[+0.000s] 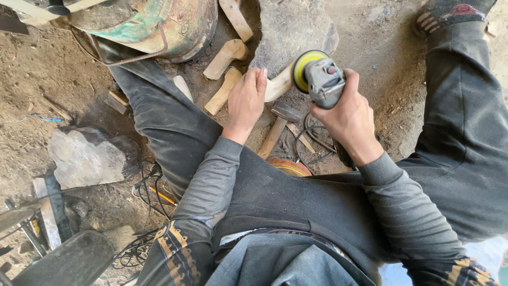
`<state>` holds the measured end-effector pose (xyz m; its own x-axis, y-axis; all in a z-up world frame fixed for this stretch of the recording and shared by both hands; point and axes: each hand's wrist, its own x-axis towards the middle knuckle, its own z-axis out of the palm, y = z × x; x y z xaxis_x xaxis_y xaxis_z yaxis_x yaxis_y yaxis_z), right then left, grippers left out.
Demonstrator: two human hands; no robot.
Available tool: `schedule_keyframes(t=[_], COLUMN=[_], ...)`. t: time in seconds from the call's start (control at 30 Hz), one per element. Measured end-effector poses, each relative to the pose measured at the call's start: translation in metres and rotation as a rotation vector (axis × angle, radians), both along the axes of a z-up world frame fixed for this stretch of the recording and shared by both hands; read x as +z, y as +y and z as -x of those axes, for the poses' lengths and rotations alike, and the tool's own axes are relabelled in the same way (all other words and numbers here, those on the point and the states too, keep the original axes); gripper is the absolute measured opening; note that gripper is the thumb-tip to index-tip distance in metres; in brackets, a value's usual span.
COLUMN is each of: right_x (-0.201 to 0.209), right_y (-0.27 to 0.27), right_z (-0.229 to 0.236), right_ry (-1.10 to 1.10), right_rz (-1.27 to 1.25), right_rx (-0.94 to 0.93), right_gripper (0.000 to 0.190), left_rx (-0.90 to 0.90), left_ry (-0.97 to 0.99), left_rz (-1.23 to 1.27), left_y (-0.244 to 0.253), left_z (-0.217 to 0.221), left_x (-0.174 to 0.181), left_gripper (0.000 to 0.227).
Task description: The person sits on the ground and uses an angle grinder to smooth and shape a small curved wooden piece. They hold the wood with one hand and the grinder with the other, moving the tool along the surface to remove material. Several similar wooden pieces are visible nearby.
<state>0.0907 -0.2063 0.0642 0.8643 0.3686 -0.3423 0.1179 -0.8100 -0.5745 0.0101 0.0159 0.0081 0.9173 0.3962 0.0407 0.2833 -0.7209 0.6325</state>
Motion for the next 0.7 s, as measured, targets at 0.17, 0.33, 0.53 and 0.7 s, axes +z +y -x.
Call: schedule_keyframes(t=[0.17, 0.33, 0.53, 0.7], right_x=[-0.005, -0.006, -0.01, -0.009], right_y=[-0.002, -0.017, -0.015, -0.009], right_z=[-0.009, -0.009, -0.004, -0.001], right_ry=[-0.056, -0.032, -0.015, -0.005], right_rz=[-0.038, -0.141, -0.189, -0.122], right_rx=[-0.027, -0.124, -0.112, -0.087], right_gripper=[0.088, 0.086, 0.085, 0.087], left_rx=[0.086, -0.037, 0.145, 0.32], left_ry=[0.211, 0.074, 0.052, 0.218], left_rz=[0.092, 0.177, 0.429, 0.608], left_y=[0.008, 0.032, 0.025, 0.013], left_z=[-0.005, 0.007, 0.006, -0.001], left_x=[-0.005, -0.007, -0.016, -0.032], left_gripper=[0.039, 0.047, 0.06, 0.063])
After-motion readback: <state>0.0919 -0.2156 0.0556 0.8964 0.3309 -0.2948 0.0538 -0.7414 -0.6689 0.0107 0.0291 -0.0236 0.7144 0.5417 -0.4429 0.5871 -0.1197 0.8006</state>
